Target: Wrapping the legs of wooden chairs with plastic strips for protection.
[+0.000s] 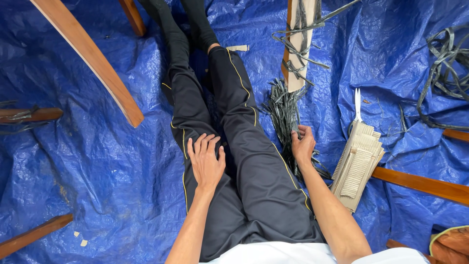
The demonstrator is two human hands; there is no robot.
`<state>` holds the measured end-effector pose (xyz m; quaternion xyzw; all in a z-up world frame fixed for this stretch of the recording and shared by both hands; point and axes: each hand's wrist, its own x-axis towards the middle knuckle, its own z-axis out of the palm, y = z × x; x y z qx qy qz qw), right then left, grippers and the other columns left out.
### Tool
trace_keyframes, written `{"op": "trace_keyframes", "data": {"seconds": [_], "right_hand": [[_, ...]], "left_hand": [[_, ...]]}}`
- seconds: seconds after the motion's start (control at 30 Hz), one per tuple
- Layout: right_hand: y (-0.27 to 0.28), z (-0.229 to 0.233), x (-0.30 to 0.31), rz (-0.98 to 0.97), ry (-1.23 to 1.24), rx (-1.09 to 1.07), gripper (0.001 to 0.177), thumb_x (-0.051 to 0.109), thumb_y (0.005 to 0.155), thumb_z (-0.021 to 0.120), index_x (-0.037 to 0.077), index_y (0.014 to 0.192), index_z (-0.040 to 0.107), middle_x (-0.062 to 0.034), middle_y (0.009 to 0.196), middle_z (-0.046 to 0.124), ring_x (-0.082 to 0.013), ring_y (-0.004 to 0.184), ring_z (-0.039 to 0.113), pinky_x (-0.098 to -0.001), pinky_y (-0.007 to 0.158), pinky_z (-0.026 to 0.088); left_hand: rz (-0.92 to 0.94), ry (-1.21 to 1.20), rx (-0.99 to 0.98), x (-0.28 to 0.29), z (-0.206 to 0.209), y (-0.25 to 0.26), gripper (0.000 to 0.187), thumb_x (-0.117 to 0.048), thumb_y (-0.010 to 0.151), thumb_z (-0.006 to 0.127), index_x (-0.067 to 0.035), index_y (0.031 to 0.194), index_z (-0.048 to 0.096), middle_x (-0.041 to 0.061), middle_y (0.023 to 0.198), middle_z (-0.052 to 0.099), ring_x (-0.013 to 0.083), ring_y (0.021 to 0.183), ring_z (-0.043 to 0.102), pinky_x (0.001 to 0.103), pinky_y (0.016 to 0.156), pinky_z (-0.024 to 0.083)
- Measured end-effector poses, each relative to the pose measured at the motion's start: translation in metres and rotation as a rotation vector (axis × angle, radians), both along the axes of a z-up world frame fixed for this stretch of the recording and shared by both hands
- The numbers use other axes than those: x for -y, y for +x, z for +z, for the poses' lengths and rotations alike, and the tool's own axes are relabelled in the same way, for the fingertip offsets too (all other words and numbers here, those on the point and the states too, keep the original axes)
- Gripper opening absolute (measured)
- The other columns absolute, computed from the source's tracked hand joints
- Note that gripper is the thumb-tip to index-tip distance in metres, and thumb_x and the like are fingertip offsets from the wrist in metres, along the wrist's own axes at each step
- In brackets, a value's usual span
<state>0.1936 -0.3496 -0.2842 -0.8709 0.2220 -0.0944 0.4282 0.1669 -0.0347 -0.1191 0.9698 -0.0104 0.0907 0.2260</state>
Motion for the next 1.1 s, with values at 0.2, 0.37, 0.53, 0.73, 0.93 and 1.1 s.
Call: {"op": "trace_keyframes", "data": {"seconds": [0.2,0.37,0.53,0.73,0.93,1.1], "right_hand": [[0.003,0.029,-0.011,-0.083,0.218,-0.139,0.017,0.016,0.100,0.066,-0.001,0.104,0.069,-0.0132,0.086,0.075,-0.0264,0.074,0.071,-0.0392,0.071,0.057],[-0.002,0.006,0.001,-0.007,0.006,-0.034,0.017,0.011,0.100,0.064,0.002,0.111,0.072,-0.0146,0.088,0.075,-0.0262,0.078,0.072,-0.0401,0.076,0.055],[-0.004,0.006,0.001,0.004,-0.048,0.045,0.019,0.013,0.092,0.072,0.001,0.106,0.072,-0.0149,0.092,0.075,-0.0259,0.083,0.072,-0.0389,0.078,0.055],[-0.004,0.033,-0.008,-0.075,-0.032,-0.048,0.027,0.024,0.091,0.078,0.000,0.099,0.069,-0.0146,0.083,0.071,-0.0272,0.073,0.068,-0.0396,0.073,0.053],[-0.009,0.004,0.005,-0.159,-0.013,-0.008,0.031,0.028,0.106,0.060,0.001,0.097,0.070,-0.0143,0.077,0.067,-0.0273,0.069,0.060,-0.0440,0.069,0.048],[-0.016,0.019,-0.002,-0.361,0.318,0.167,0.030,0.027,0.112,0.049,0.003,0.095,0.057,-0.0010,0.069,0.050,-0.0111,0.061,0.045,-0.0322,0.056,0.037]], "left_hand": [[0.000,0.007,0.000,0.000,0.000,-0.001,0.027,-0.017,0.090,0.068,-0.007,0.115,0.071,0.006,0.122,0.068,0.0264,0.130,0.054,0.051,0.124,0.021],[-0.004,0.003,-0.002,0.000,0.001,-0.001,0.027,-0.017,0.090,0.067,-0.007,0.115,0.071,0.006,0.121,0.068,0.0265,0.130,0.054,0.051,0.124,0.021],[-0.001,0.006,-0.008,0.000,0.000,-0.001,0.027,-0.018,0.090,0.067,-0.007,0.115,0.071,0.006,0.121,0.068,0.0267,0.130,0.054,0.051,0.124,0.021],[-0.009,-0.006,0.010,0.000,-0.001,-0.002,0.027,-0.017,0.090,0.067,-0.006,0.114,0.071,0.007,0.120,0.068,0.0272,0.129,0.054,0.052,0.124,0.021],[-0.008,-0.018,0.013,-0.001,0.000,-0.002,0.027,-0.017,0.091,0.066,-0.007,0.115,0.071,0.007,0.120,0.069,0.0274,0.128,0.054,0.052,0.124,0.021],[-0.010,-0.014,0.024,-0.001,0.000,-0.003,0.026,-0.017,0.090,0.067,-0.007,0.114,0.070,0.006,0.119,0.069,0.0269,0.128,0.055,0.052,0.124,0.021]]}}
